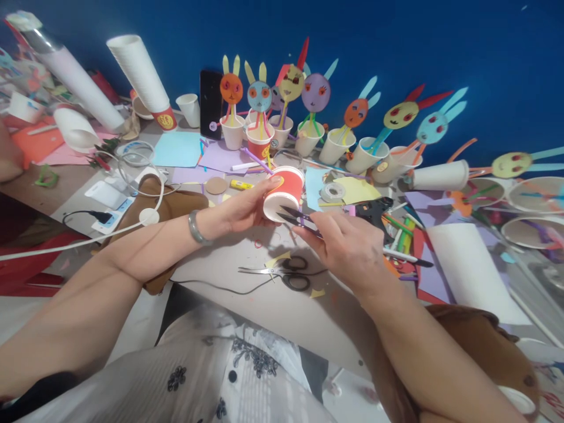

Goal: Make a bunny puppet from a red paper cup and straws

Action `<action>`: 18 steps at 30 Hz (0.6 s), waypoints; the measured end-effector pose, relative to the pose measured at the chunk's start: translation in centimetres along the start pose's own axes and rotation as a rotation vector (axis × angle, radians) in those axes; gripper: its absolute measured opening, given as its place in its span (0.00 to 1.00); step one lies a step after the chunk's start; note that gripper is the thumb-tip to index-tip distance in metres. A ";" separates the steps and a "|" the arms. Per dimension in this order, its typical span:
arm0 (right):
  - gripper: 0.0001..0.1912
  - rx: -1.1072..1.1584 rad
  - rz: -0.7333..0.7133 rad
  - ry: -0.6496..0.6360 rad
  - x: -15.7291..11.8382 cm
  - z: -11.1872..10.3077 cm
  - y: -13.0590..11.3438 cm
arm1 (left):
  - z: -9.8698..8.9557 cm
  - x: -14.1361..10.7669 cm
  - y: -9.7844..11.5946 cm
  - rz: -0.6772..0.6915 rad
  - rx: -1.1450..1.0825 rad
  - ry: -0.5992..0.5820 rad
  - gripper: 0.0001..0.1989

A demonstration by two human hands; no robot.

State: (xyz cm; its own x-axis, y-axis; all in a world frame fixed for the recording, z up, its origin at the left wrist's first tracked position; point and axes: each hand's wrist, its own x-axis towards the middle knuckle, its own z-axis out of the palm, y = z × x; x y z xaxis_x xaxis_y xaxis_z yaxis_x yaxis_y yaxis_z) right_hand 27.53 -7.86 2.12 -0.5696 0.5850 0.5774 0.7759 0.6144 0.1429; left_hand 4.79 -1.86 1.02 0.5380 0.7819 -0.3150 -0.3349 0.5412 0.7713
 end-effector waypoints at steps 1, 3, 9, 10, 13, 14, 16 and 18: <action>0.16 0.001 -0.007 0.004 0.0 0.0 0.0 | 0.0 0.0 0.0 -0.001 0.005 -0.003 0.21; 0.16 0.009 -0.008 -0.002 -0.1 0.0 0.0 | 0.0 0.0 0.0 -0.003 0.017 -0.011 0.22; 0.20 0.045 0.095 -0.134 -0.3 0.0 -0.1 | 0.0 0.1 -0.1 -0.010 0.035 -0.023 0.23; 0.20 0.041 0.098 -0.139 -0.3 -0.1 -0.1 | 0.0 0.1 -0.1 -0.010 0.033 -0.020 0.23; 0.20 0.020 0.088 -0.120 -0.2 -0.2 -0.3 | 0.2 -0.1 -0.1 -0.016 0.027 -0.007 0.22; 0.20 0.010 0.080 -0.112 -0.1 -0.3 -0.3 | 0.3 -0.1 0.0 -0.018 0.024 -0.002 0.21; 0.20 -0.011 0.058 -0.095 -0.1 -0.3 -0.3 | 0.4 -0.2 0.1 -0.020 0.023 0.002 0.21; 0.20 -0.040 0.039 -0.081 -0.2 -0.2 -0.3 | 0.5 -0.3 0.1 -0.017 0.032 0.001 0.20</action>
State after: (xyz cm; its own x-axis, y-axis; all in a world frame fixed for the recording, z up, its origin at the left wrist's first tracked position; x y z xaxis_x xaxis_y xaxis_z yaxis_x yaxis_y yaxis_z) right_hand 27.51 -8.23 2.08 -0.5574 0.6499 0.5167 0.8072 0.5697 0.1544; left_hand 4.96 -2.21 1.52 0.5431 0.7726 -0.3289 -0.3009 0.5447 0.7828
